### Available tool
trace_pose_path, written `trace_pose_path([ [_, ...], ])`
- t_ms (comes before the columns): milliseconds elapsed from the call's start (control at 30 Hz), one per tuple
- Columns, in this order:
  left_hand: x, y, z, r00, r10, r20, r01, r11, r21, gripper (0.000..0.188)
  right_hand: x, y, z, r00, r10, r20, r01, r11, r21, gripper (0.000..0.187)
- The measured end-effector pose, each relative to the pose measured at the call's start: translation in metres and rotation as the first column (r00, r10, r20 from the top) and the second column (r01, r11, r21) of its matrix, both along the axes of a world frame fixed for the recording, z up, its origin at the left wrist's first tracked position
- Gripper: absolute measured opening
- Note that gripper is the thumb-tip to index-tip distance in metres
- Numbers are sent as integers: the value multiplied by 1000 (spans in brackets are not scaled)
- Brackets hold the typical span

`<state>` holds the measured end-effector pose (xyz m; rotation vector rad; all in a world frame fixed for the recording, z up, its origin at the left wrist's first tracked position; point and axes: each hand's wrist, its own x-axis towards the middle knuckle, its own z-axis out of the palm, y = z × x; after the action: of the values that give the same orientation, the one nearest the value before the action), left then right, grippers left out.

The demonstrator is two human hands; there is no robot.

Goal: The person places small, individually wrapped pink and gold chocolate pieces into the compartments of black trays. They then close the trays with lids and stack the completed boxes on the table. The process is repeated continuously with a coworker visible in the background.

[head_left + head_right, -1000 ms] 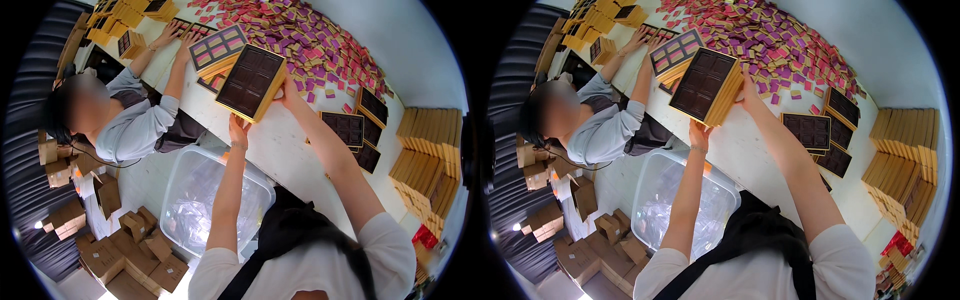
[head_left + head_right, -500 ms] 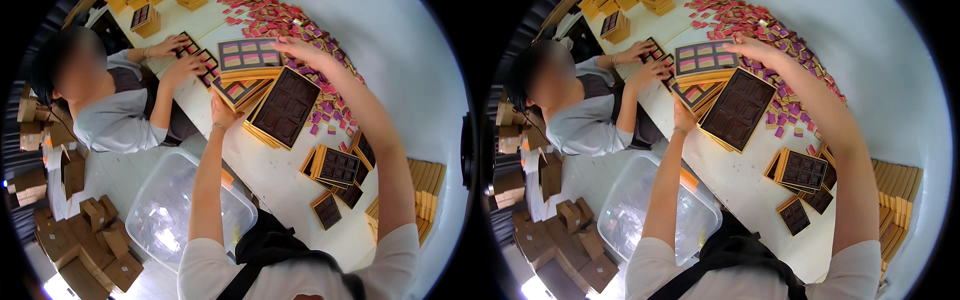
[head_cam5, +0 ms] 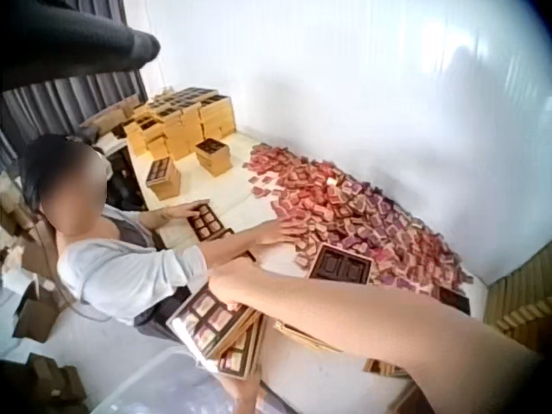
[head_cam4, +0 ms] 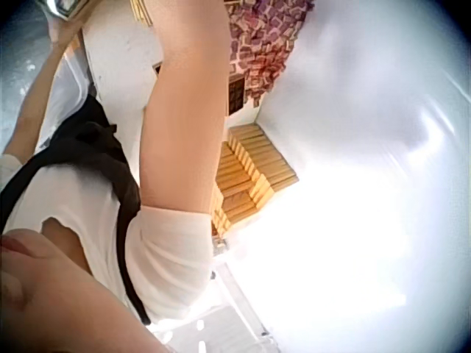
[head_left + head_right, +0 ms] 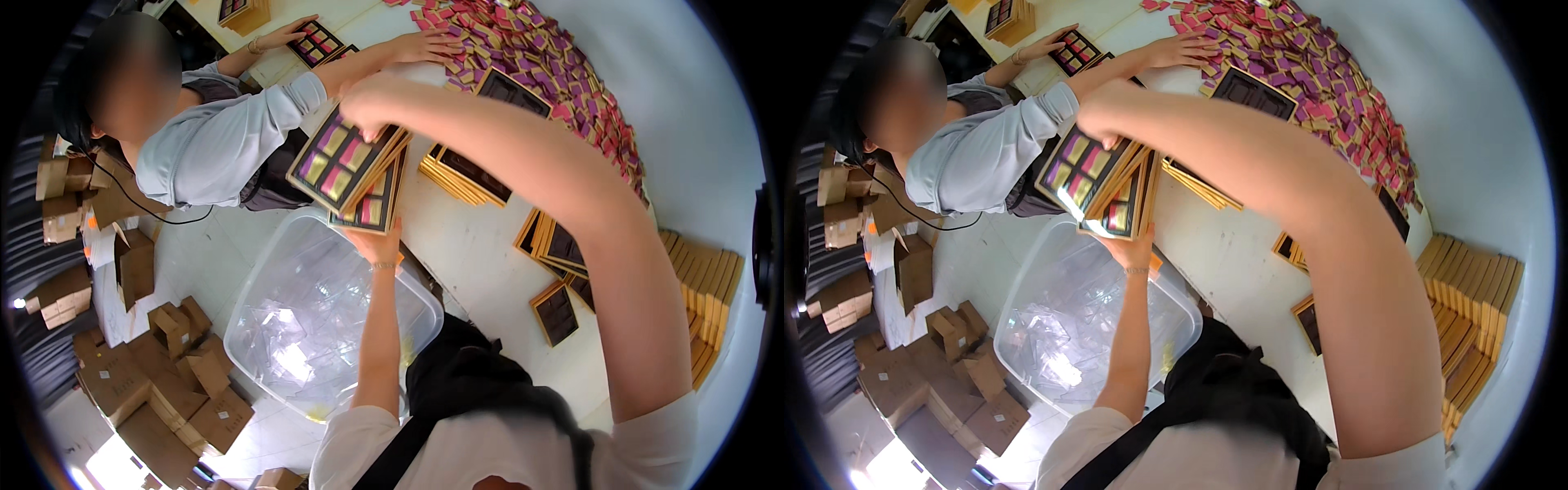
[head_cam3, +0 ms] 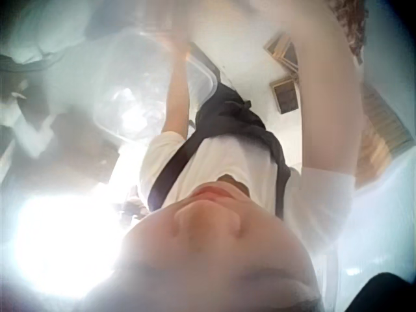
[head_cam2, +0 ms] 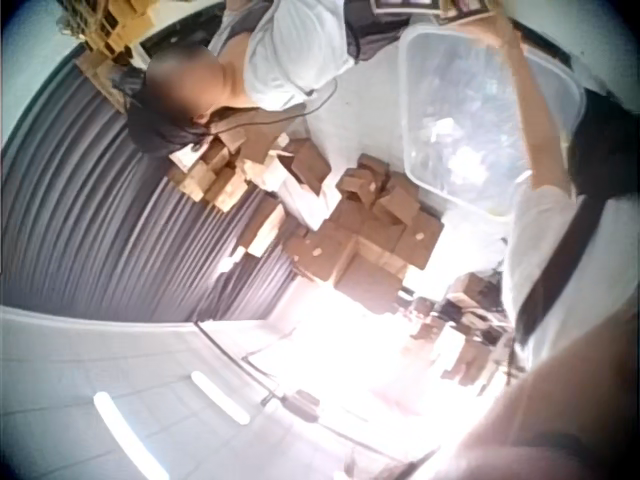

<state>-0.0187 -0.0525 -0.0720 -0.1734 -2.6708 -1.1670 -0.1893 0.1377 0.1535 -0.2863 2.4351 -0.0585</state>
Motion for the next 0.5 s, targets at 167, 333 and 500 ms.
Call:
trace_pose_path([
  [167,26,-82,6,900,-334,279,-27,597,801,86,51,-41,9,945,-317,-76,305,943,-133,78],
  [333,-65,-94,15,691,-538,483,-226,475,851,43,117,-85,17,760,-506,-408,364,851,-379,72],
  [500,-80,-45,20,503,-651,569,-212,546,811,43,185,-118,-43,518,-663,-540,371,743,-556,71],
])
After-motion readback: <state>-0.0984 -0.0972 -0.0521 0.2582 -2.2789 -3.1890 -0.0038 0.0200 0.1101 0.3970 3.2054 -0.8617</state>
